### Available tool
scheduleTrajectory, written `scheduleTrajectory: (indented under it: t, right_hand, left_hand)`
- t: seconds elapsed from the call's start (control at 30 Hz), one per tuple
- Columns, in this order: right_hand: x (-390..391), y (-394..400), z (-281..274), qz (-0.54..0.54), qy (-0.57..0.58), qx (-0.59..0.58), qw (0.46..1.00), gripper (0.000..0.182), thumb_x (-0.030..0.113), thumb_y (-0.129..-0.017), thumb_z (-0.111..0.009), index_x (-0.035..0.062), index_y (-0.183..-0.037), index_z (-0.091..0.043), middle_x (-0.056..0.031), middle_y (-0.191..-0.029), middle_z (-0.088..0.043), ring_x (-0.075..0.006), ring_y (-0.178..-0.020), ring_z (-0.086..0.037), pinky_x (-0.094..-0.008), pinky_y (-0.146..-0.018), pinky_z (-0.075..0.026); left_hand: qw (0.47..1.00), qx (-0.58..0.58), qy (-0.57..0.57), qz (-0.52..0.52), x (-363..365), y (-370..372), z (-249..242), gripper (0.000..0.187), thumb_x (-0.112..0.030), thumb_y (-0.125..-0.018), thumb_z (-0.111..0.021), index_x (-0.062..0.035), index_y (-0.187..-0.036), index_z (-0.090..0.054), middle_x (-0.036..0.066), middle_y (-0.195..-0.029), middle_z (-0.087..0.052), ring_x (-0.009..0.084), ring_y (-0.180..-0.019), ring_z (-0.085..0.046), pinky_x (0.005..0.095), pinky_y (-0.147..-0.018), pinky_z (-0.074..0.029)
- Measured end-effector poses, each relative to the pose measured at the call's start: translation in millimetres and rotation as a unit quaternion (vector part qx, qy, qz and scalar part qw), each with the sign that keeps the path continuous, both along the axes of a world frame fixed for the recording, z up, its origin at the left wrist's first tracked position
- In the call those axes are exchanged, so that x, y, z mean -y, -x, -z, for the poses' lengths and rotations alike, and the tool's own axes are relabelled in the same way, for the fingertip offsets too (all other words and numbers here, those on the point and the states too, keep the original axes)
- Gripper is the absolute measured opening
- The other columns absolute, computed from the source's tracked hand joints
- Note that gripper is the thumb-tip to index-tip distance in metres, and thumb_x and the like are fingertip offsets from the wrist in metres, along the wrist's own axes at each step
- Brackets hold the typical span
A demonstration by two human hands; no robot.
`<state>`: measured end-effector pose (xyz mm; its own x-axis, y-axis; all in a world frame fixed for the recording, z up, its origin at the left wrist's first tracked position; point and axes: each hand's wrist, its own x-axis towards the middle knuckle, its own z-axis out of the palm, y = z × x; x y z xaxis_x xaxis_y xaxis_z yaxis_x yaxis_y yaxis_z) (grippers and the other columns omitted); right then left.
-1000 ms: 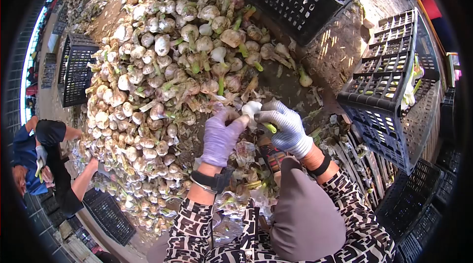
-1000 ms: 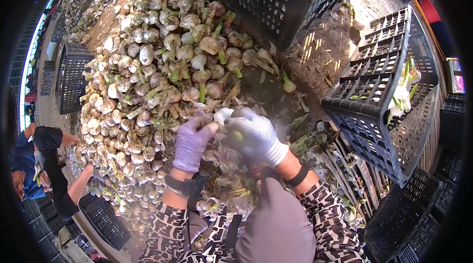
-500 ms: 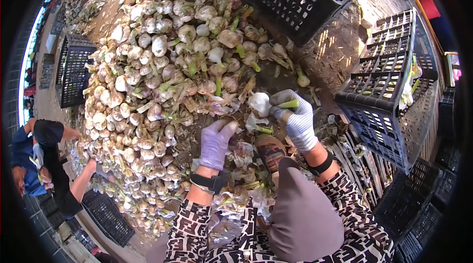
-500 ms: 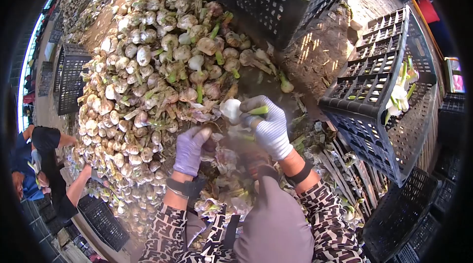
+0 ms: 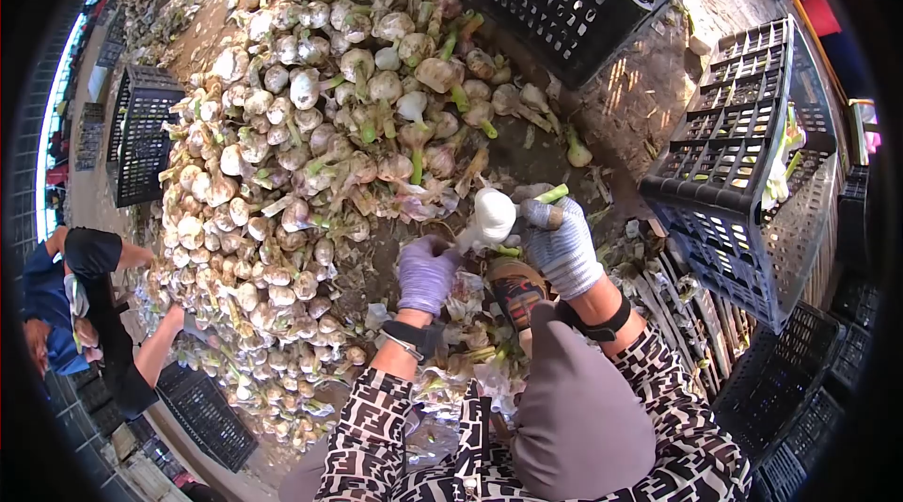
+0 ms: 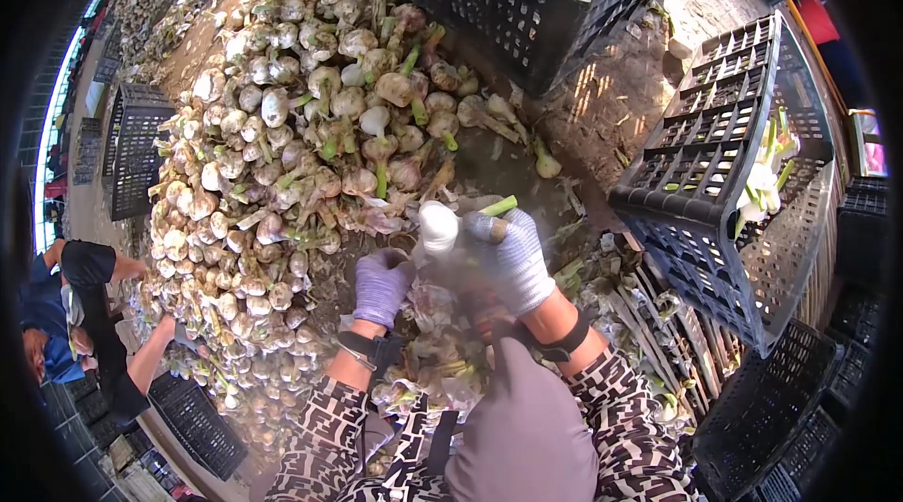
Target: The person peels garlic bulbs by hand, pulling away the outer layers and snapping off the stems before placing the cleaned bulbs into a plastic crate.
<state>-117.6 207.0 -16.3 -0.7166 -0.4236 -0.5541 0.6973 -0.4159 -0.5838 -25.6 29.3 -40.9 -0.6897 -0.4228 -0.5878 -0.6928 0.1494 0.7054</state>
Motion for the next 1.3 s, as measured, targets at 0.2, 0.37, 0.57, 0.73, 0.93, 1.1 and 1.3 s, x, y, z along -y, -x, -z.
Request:
scheduleTrajectory:
  t: [0.2, 0.37, 0.57, 0.73, 0.93, 1.1, 1.3]
  right_hand:
    - [-5, 14, -13, 0.067, 0.188, 0.164, 0.966, 0.027, 0.021, -0.086, -0.054, 0.0019, -0.106, -0.055, -0.0161, -0.099, -0.061, -0.0262, -0.083, -0.063, -0.0314, -0.048, -0.056]
    - [-51, 70, -53, 0.039, 0.440, -0.127, 0.888, 0.043, 0.025, -0.085, -0.058, 0.0055, -0.121, -0.046, -0.0111, -0.110, -0.056, -0.0237, -0.087, -0.062, -0.0296, -0.057, -0.056]
    - [-53, 90, -86, -0.052, -0.127, -0.295, 0.946, 0.050, 0.022, -0.083, -0.062, -0.0023, -0.125, -0.048, -0.0193, -0.107, -0.060, -0.0187, -0.087, -0.063, -0.0230, -0.061, -0.053]
    - [-19, 82, 57, -0.385, -0.700, -0.386, 0.462, 0.029, 0.017, -0.078, -0.058, 0.0100, -0.106, -0.055, -0.0121, -0.091, -0.060, -0.0300, -0.095, -0.059, -0.0420, -0.075, -0.051]
    - [-34, 88, 99, -0.385, -0.728, -0.421, 0.380, 0.025, 0.025, -0.086, -0.047, 0.0052, -0.095, -0.059, -0.0115, -0.086, -0.063, -0.0276, -0.092, -0.062, -0.0419, -0.064, -0.053]
    - [-29, 96, 61, -0.475, -0.657, -0.458, 0.365, 0.023, 0.016, -0.079, -0.058, 0.0078, -0.100, -0.056, -0.0148, -0.100, -0.059, -0.0295, -0.088, -0.063, -0.0404, -0.067, -0.053]
    - [22, 38, -11, -0.370, -0.339, -0.534, 0.680, 0.054, 0.020, -0.072, -0.069, 0.0080, -0.121, -0.051, -0.0132, -0.106, -0.061, -0.0271, -0.094, -0.061, -0.0345, -0.080, -0.050]
  left_hand:
    - [0.939, 0.132, 0.278, 0.153, 49, -25, 10, 0.029, -0.019, -0.069, -0.065, -0.0053, -0.095, -0.064, 0.016, -0.086, -0.066, 0.0325, -0.085, -0.063, 0.0404, -0.074, -0.049]
    - [0.760, -0.021, 0.437, 0.480, 38, -52, 40, 0.044, -0.025, -0.073, -0.066, -0.0051, -0.112, -0.055, 0.020, -0.104, -0.060, 0.0321, -0.093, -0.060, 0.0412, -0.081, -0.048]
    - [0.741, 0.185, -0.248, 0.597, -29, -64, 13, 0.048, -0.037, -0.076, -0.059, -0.0090, -0.115, -0.058, 0.018, -0.109, -0.061, 0.0317, -0.102, -0.058, 0.0377, -0.089, -0.045]
    - [0.817, 0.161, -0.082, 0.548, -13, -57, -1, 0.045, -0.029, -0.075, -0.055, -0.0118, -0.116, -0.057, 0.019, -0.100, -0.063, 0.0342, -0.092, -0.060, 0.0409, -0.081, -0.047]
    - [0.886, 0.089, 0.042, 0.454, 9, -24, -23, 0.043, -0.025, -0.076, -0.059, -0.0117, -0.118, -0.057, 0.018, -0.092, -0.065, 0.0310, -0.087, -0.063, 0.0362, -0.077, -0.049]
    - [0.979, -0.067, -0.140, 0.132, -3, -19, -4, 0.041, -0.015, -0.080, -0.062, -0.0032, -0.118, -0.055, 0.010, -0.098, -0.066, 0.0213, -0.086, -0.063, 0.0322, -0.078, -0.049]
    - [0.933, -0.212, -0.288, -0.040, -15, 22, -17, 0.058, -0.009, -0.078, -0.066, 0.0003, -0.129, -0.041, 0.007, -0.113, -0.054, 0.0150, -0.098, -0.054, 0.0275, -0.083, -0.046]
